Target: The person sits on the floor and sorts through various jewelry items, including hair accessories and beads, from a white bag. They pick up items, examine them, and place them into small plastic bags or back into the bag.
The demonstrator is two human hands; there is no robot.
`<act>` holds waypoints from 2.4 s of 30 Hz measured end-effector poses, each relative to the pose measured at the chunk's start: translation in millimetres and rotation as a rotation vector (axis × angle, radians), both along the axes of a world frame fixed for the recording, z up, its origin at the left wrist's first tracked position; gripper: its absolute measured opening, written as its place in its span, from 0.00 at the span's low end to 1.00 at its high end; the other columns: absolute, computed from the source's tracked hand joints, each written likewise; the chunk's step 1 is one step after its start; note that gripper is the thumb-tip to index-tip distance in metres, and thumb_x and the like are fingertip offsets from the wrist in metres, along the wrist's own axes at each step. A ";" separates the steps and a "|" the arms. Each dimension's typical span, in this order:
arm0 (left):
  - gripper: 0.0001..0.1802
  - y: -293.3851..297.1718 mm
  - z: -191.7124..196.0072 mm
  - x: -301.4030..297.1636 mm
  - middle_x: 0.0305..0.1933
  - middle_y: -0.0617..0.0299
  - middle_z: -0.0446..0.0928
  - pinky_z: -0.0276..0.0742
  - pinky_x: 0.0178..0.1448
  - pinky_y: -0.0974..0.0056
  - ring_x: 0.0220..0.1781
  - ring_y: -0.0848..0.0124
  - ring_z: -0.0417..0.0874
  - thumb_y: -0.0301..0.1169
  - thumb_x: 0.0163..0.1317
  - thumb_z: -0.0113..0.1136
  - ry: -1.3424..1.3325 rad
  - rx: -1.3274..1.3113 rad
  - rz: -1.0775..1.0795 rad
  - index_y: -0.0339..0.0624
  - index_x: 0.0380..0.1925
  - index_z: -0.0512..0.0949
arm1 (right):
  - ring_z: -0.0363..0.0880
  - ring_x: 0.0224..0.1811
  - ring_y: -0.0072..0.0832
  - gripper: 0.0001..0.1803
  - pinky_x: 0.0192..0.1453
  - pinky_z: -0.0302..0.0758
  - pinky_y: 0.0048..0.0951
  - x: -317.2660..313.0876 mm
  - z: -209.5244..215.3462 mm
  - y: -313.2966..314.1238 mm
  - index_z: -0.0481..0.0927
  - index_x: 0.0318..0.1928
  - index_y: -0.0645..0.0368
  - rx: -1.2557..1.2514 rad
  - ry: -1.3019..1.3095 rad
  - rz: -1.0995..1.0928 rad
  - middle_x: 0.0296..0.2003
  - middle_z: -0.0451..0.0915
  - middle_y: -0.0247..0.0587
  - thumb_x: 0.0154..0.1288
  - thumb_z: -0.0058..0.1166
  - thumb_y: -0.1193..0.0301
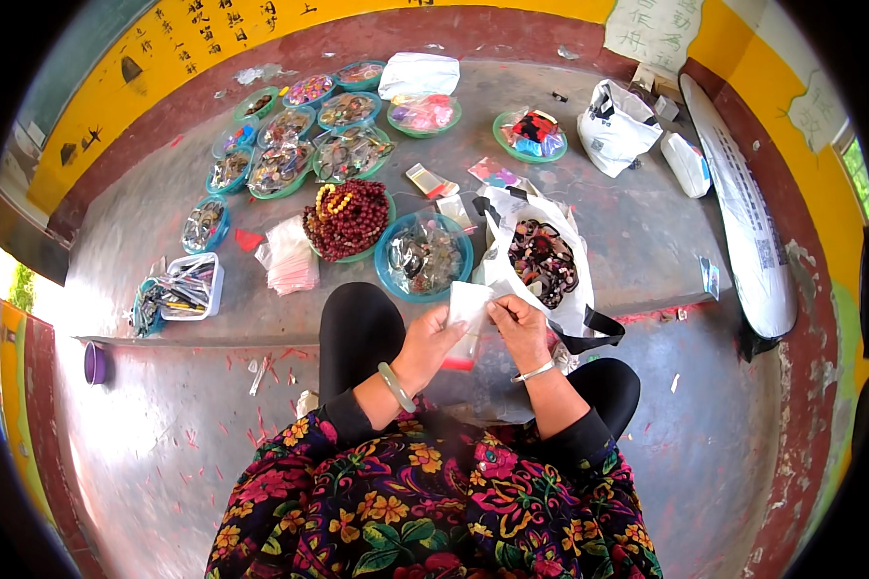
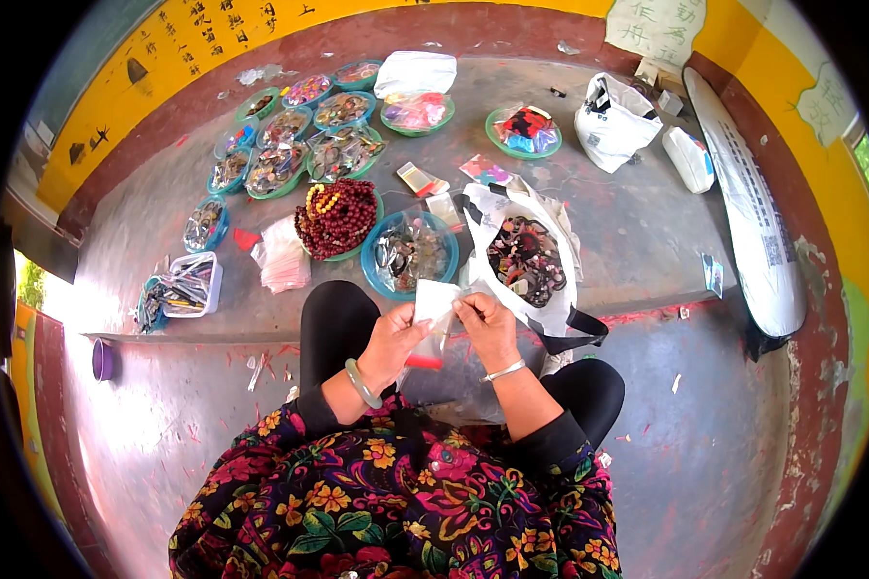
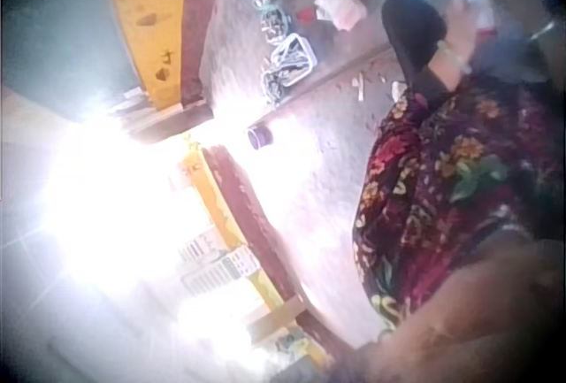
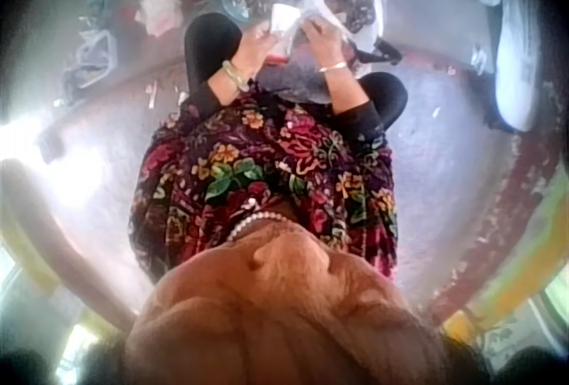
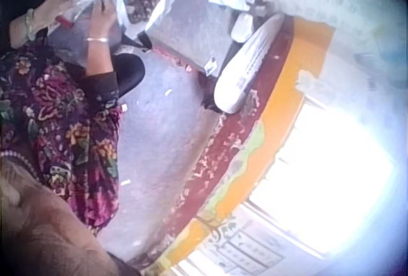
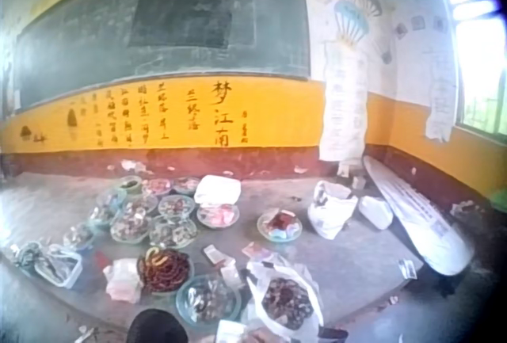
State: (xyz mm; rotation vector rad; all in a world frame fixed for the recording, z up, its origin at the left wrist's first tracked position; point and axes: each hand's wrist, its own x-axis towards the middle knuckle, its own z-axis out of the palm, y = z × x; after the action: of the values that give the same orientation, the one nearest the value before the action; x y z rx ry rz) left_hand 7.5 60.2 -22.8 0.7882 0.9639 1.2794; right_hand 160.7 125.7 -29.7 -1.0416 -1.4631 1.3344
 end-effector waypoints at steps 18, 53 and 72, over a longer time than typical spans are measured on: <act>0.10 40.8 15.1 -16.9 0.36 0.69 0.75 0.69 0.40 0.75 0.35 0.85 0.71 0.26 0.62 0.51 0.142 0.116 -0.043 0.33 0.42 0.73 | 0.68 0.19 0.32 0.13 0.23 0.64 0.29 -14.4 45.8 29.5 0.72 0.20 0.62 0.546 -0.350 -0.162 0.18 0.70 0.38 0.44 0.65 0.74; 0.15 76.6 -27.6 -37.3 0.43 0.62 0.77 0.72 0.50 0.68 0.43 0.75 0.78 0.29 0.59 0.55 -0.265 -0.075 -0.255 0.36 0.46 0.72 | 0.71 0.28 0.14 0.08 0.32 0.69 0.17 -26.6 -12.9 57.6 0.79 0.38 0.66 0.092 -0.009 -0.034 0.29 0.79 0.32 0.58 0.54 0.78; 0.21 78.0 -21.9 -38.6 0.47 0.59 0.75 0.72 0.54 0.64 0.47 0.70 0.77 0.22 0.57 0.55 -0.321 -0.106 -0.279 0.37 0.51 0.67 | 0.76 0.22 0.18 0.04 0.27 0.69 0.17 -29.1 3.7 58.0 0.72 0.32 0.61 -0.092 0.111 -0.158 0.23 0.78 0.36 0.57 0.53 0.80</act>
State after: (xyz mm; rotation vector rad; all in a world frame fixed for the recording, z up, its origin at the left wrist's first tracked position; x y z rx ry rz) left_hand -31.1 138.3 -44.7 0.5884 0.6324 1.0618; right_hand 131.6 183.7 -26.0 -1.1005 -1.2217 1.3336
